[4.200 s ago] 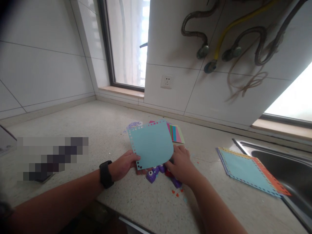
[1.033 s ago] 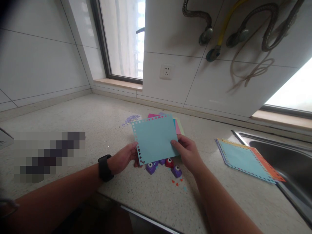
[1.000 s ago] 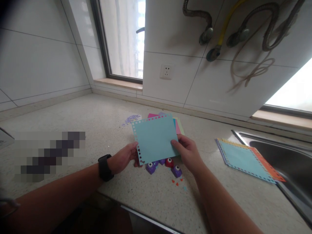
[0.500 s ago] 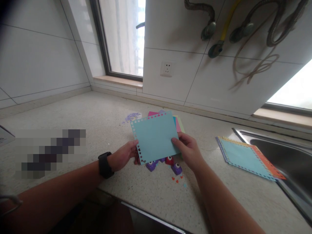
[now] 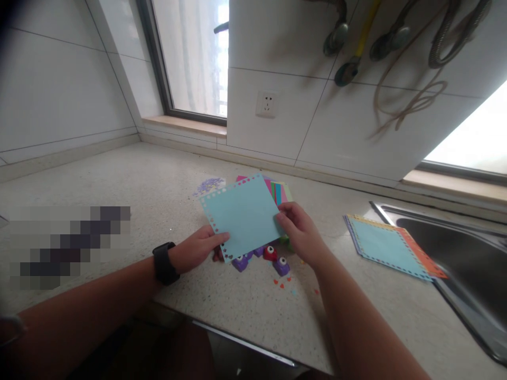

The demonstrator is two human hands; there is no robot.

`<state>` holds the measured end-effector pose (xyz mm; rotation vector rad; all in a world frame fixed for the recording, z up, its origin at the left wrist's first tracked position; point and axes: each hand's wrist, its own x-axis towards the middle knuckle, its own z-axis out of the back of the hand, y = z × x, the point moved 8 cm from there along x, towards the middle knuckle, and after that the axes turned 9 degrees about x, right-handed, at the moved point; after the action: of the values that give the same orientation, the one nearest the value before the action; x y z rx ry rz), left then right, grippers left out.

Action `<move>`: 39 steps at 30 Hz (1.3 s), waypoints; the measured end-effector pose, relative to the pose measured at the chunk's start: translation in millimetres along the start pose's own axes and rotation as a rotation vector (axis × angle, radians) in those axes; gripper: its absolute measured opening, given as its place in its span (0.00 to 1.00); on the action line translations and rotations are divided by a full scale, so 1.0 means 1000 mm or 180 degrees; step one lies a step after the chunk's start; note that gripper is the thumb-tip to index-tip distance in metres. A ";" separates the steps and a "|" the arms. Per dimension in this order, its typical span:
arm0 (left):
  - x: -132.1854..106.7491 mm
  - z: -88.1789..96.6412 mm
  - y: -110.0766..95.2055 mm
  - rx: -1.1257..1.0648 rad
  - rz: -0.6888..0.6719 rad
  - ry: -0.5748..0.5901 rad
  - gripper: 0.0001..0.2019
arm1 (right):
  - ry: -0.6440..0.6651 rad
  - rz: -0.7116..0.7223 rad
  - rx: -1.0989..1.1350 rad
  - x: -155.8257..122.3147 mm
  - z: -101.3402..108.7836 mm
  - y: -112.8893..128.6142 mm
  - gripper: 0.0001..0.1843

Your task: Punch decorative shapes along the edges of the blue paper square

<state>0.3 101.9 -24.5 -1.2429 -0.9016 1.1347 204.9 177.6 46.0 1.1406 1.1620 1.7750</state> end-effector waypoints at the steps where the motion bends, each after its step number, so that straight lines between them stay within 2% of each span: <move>1: 0.000 0.001 0.001 -0.0011 0.0035 -0.0047 0.19 | -0.0045 0.0063 -0.0185 0.001 0.005 0.003 0.14; 5: 0.000 0.005 0.004 -0.0083 0.0152 -0.0244 0.19 | -0.0276 0.0177 -0.0894 0.004 0.027 0.011 0.21; 8: 0.001 0.009 0.008 -0.0166 0.0125 -0.0369 0.18 | -0.0231 0.0210 -0.1732 0.003 0.032 0.015 0.17; 10: 0.002 0.012 0.010 -0.0257 0.0062 -0.0463 0.18 | 0.0175 0.0247 -0.2183 0.002 0.020 0.014 0.13; 13: 0.004 0.016 0.014 -0.0400 0.0033 -0.0598 0.18 | 0.0770 0.0386 -0.2436 -0.003 -0.003 0.012 0.11; 19: 0.003 0.020 0.012 -0.0661 0.0052 -0.0811 0.17 | 0.1203 0.0585 -0.2460 -0.008 -0.026 0.008 0.07; 26: 0.001 0.020 0.013 -0.0760 0.0076 -0.0874 0.17 | 0.1555 0.0747 -0.2602 -0.021 -0.049 0.017 0.11; 31: 0.001 0.019 0.013 -0.0784 0.0071 -0.0875 0.17 | 0.1534 0.0824 -0.2808 -0.024 -0.060 0.018 0.09; 33: 0.001 0.019 0.013 -0.0760 0.0072 -0.0859 0.18 | 0.1397 0.0819 -0.2695 -0.023 -0.058 0.017 0.09; 36: 0.000 0.018 0.012 -0.0707 0.0072 -0.0851 0.19 | 0.0846 0.0531 -0.2193 -0.015 -0.041 0.012 0.09; 39: -0.001 0.018 0.010 -0.0640 0.0081 -0.0849 0.21 | 0.0105 0.0046 -0.1011 -0.006 -0.014 0.005 0.12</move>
<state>-18.3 104.8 -31.8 -1.2858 -1.2274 1.2741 193.7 166.9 45.8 0.9356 0.8520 1.9133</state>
